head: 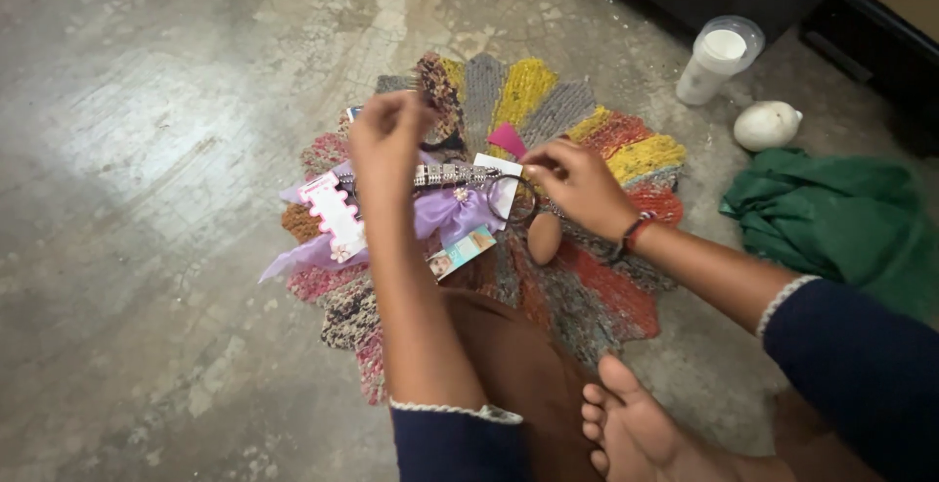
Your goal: Organize jewelry, hair clips, and small containers into a dresser drawer.
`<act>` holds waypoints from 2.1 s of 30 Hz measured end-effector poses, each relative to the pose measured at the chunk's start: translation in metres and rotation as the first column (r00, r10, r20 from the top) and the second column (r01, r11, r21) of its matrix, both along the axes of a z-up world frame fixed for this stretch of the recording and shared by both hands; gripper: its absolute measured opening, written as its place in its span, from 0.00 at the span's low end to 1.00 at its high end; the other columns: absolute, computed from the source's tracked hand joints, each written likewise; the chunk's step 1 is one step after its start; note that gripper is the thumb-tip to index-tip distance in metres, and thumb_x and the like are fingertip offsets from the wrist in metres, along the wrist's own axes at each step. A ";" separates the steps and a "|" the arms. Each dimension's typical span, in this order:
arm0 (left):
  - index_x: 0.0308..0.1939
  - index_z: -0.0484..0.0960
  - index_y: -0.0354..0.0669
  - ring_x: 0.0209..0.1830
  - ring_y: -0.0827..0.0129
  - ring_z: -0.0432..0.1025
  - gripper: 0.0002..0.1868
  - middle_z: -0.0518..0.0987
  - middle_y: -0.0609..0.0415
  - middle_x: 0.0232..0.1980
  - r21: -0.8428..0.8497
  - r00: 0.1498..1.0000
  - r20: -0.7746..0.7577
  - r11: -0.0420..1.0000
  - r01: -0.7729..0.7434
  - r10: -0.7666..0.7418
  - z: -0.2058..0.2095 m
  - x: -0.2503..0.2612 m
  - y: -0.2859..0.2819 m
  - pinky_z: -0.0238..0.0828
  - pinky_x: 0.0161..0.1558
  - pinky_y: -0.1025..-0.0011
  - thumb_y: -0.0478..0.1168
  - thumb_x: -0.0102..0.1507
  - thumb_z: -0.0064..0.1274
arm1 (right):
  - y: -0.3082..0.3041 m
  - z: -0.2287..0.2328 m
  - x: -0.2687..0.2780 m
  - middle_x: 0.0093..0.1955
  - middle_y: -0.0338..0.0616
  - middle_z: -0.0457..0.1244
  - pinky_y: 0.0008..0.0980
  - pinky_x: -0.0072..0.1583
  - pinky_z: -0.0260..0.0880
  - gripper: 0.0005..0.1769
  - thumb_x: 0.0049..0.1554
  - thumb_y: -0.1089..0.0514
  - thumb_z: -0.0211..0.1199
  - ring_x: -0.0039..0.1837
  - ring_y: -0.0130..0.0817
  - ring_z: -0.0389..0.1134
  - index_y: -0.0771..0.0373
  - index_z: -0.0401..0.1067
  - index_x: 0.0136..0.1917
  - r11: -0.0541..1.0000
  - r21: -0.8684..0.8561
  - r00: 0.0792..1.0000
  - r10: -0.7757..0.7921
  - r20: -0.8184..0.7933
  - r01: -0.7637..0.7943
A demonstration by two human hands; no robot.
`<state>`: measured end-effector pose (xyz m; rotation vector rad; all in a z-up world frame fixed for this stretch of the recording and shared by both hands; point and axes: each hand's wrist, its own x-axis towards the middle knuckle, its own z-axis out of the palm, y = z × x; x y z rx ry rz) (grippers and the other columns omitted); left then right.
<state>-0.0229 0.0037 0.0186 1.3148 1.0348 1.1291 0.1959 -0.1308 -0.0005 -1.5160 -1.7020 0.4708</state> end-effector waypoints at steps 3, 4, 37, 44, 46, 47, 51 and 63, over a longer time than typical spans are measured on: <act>0.47 0.81 0.36 0.33 0.76 0.77 0.11 0.86 0.52 0.39 -0.026 0.937 0.330 0.994 -0.110 0.113 -0.017 -0.020 0.010 0.75 0.38 0.78 0.40 0.66 0.57 | 0.025 0.002 -0.020 0.52 0.45 0.71 0.31 0.52 0.75 0.10 0.62 0.58 0.60 0.49 0.33 0.75 0.61 0.77 0.54 0.999 -0.015 0.997 0.050 0.053 -0.049; 0.47 0.81 0.36 0.33 0.76 0.77 0.11 0.86 0.52 0.39 -0.024 0.938 0.326 0.993 -0.113 0.115 -0.014 -0.025 0.009 0.75 0.38 0.78 0.40 0.66 0.57 | 0.035 0.002 -0.029 0.52 0.45 0.71 0.31 0.52 0.75 0.10 0.62 0.58 0.60 0.49 0.33 0.75 0.61 0.77 0.54 0.999 -0.014 0.997 0.053 0.049 -0.052; 0.42 0.84 0.32 0.32 0.77 0.69 0.16 0.86 0.50 0.39 -0.108 0.920 0.387 0.994 -0.028 0.068 -0.022 -0.020 0.017 0.65 0.37 0.76 0.44 0.71 0.51 | 0.098 0.049 0.000 0.53 0.43 0.70 0.31 0.53 0.77 0.19 0.59 0.58 0.66 0.52 0.28 0.72 0.66 0.75 0.62 0.837 -0.508 0.818 -0.141 -0.558 -0.202; 0.44 0.83 0.36 0.34 0.71 0.77 0.19 0.88 0.49 0.42 -0.184 0.942 0.303 0.961 0.208 -0.146 -0.004 0.027 -0.012 0.73 0.41 0.72 0.50 0.68 0.50 | 0.036 0.078 0.046 0.61 0.42 0.70 0.32 0.60 0.74 0.22 0.59 0.60 0.61 0.60 0.29 0.72 0.62 0.71 0.67 0.844 -0.512 0.637 -0.306 -0.708 -0.164; 0.43 0.84 0.37 0.35 0.69 0.79 0.22 0.89 0.50 0.42 -0.215 0.954 0.220 0.944 0.251 -0.204 0.003 0.046 -0.027 0.76 0.43 0.70 0.54 0.68 0.49 | 0.015 0.076 0.052 0.61 0.44 0.70 0.33 0.60 0.74 0.23 0.59 0.61 0.61 0.59 0.32 0.71 0.64 0.71 0.67 0.857 -0.494 0.645 -0.296 -0.705 -0.145; 0.47 0.83 0.38 0.41 0.66 0.79 0.23 0.88 0.49 0.46 -0.288 0.937 0.239 0.903 0.318 -0.254 0.001 0.056 -0.034 0.71 0.43 0.68 0.55 0.68 0.48 | 0.004 0.074 0.054 0.61 0.45 0.70 0.32 0.62 0.74 0.22 0.58 0.62 0.62 0.61 0.32 0.72 0.65 0.71 0.67 0.876 -0.459 0.662 -0.256 -0.704 -0.150; 0.57 0.80 0.38 0.56 0.59 0.78 0.28 0.84 0.46 0.57 -0.412 0.851 0.383 0.759 0.505 -0.359 -0.034 0.097 -0.049 0.73 0.55 0.60 0.58 0.69 0.42 | -0.035 0.048 0.075 0.61 0.44 0.70 0.30 0.64 0.72 0.22 0.58 0.65 0.64 0.62 0.29 0.71 0.68 0.72 0.66 0.933 -0.343 0.787 -0.129 -0.603 -0.110; 0.66 0.73 0.40 0.58 0.60 0.74 0.32 0.82 0.50 0.58 -0.454 0.708 0.546 0.552 0.700 -0.448 -0.023 0.149 -0.138 0.67 0.63 0.55 0.60 0.71 0.34 | -0.130 0.043 0.098 0.56 0.43 0.70 0.29 0.60 0.75 0.23 0.58 0.64 0.65 0.57 0.26 0.72 0.67 0.72 0.66 0.981 -0.173 0.806 -0.169 -0.568 0.083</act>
